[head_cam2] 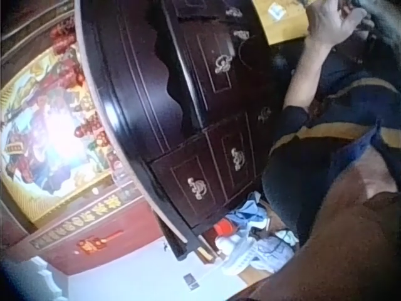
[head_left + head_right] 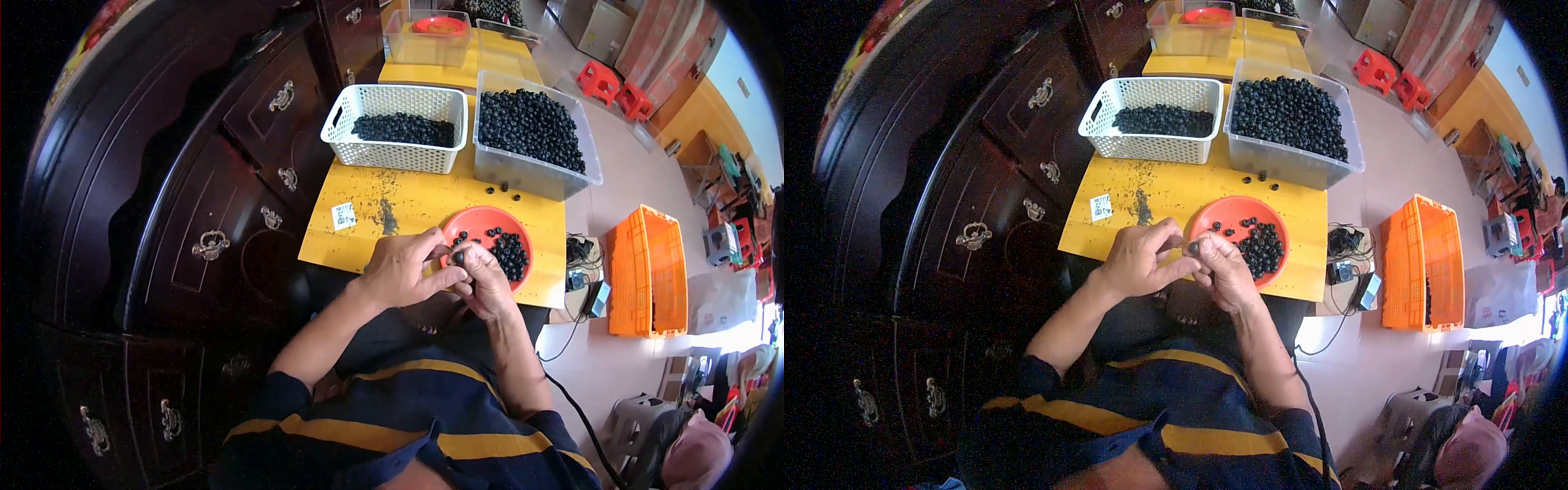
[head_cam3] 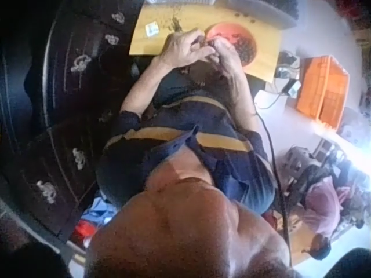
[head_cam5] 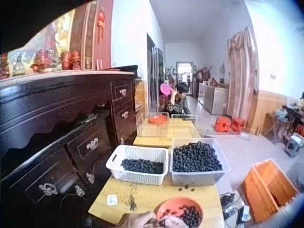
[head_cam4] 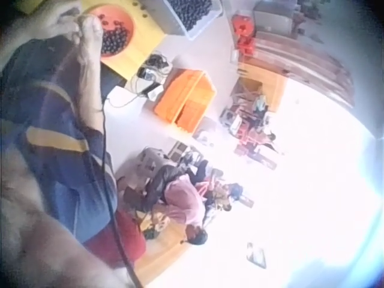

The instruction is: The person sorts small black berries from a plate into sorting baskets and crates using a knife.

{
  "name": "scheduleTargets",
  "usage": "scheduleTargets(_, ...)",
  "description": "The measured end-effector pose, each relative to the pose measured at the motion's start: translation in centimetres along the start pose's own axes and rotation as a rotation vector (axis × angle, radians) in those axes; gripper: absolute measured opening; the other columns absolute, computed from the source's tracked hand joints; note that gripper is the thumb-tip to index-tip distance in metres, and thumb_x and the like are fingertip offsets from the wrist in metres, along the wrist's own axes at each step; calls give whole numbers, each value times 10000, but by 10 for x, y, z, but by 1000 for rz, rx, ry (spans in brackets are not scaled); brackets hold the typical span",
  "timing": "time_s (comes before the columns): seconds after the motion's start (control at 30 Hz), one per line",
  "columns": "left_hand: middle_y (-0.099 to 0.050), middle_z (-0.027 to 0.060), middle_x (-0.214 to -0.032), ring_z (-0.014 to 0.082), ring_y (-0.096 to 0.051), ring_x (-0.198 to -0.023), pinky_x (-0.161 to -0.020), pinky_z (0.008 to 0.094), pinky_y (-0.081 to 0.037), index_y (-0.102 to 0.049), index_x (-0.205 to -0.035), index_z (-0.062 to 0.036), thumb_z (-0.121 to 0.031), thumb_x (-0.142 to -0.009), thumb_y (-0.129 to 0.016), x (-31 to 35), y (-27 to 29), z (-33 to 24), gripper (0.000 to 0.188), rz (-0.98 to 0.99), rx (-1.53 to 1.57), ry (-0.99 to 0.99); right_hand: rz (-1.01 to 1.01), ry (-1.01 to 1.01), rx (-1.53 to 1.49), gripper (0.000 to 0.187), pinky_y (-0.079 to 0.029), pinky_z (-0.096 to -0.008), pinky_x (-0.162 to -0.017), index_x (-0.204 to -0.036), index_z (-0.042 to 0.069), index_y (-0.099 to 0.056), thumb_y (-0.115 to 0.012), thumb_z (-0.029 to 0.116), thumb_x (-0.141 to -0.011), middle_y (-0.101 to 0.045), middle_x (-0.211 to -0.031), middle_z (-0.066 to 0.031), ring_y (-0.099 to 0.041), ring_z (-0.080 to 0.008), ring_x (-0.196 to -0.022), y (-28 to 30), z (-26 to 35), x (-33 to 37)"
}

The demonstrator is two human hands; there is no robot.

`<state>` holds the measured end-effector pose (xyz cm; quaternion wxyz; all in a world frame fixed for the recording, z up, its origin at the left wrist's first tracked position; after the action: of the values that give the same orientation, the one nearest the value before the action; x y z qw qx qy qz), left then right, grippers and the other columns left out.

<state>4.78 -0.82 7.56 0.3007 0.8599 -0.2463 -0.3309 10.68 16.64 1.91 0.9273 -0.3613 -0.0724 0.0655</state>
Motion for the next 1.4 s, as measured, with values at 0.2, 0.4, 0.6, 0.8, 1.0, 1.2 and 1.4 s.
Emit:
scheduleTargets(0.2, -691, 136, -755, 335, -699, -692, -588, 435, -530, -610, -1003, -51, -528, -860, -715, -8, -3, -8, 510, 22, -34, -86, 28, 35, -13, 250, -298, -190, -451, -1057, 100, -624, -653, 338, -985, -631, -845, 9, -414, -36, -512, 8, -4, 1)
scheduleTargets(0.4, -680, 100, -739, 310, -685, -636, -555, 407, -519, -589, -848, -74, -459, -838, -761, -8, -4, -7, 422, 4, -101, -150, 29, 14, 83, 304, -295, -181, -499, -969, 105, -627, -633, 409, -989, -539, -762, 59, -400, -23, -580, -1, 3, 4)
scheduleTargets(0.6, -667, 127, -712, 328, -680, -634, -546, 434, -511, -584, -878, -68, -488, -861, -722, -9, -6, -7, 442, 23, -125, -159, 75, -2, 8, 243, -305, -179, -458, -1029, 108, -621, -659, 343, -980, -638, -895, 11, -400, -36, -517, 10, -2, 4)
scheduleTargets(0.8, -649, 146, -658, 350, -677, -626, -536, 455, -508, -590, -929, -67, -510, -872, -697, -3, -11, 1, 459, 11, -108, -136, 39, -50, 29, 229, -302, -182, -470, -1029, 118, -620, -648, 342, -987, -586, -811, 33, -395, -40, -514, 9, -3, 5)
scheduleTargets(1.0, -655, 147, -675, 345, -681, -632, -544, 447, -517, -597, -924, -64, -510, -886, -681, -5, -7, 2, 456, 31, -89, -112, 9, -69, 50, 257, -278, -194, -504, -945, 107, -617, -611, 355, -1012, -486, -705, 69, -372, -37, -568, -4, 5, 3)
scheduleTargets(1.2, -677, 138, -728, 334, -688, -644, -550, 444, -526, -599, -911, -75, -485, -886, -682, -4, -8, 0, 419, 67, -120, -106, 25, -73, 12, 273, -276, -194, -502, -918, 113, -600, -615, 371, -1006, -487, -707, 68, -370, -39, -565, 1, 1, 2)
scheduleTargets(1.4, -657, 131, -670, 345, -675, -611, -545, 440, -516, -583, -823, -59, -457, -893, -699, -2, -11, 0, 420, 49, -84, -106, 29, -58, 2, 234, -304, -179, -458, -920, 136, -585, -643, 352, -988, -494, -686, 58, -415, -46, -509, 2, -3, 3)
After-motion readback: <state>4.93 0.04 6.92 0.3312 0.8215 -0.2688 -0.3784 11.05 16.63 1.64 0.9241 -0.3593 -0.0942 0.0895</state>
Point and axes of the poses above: each hand's wrist, its own x-axis away from the middle knuckle, its own y-axis out of the back of the hand, z = x × y, the point moved 1 cm from there along -x, towards the middle knuckle
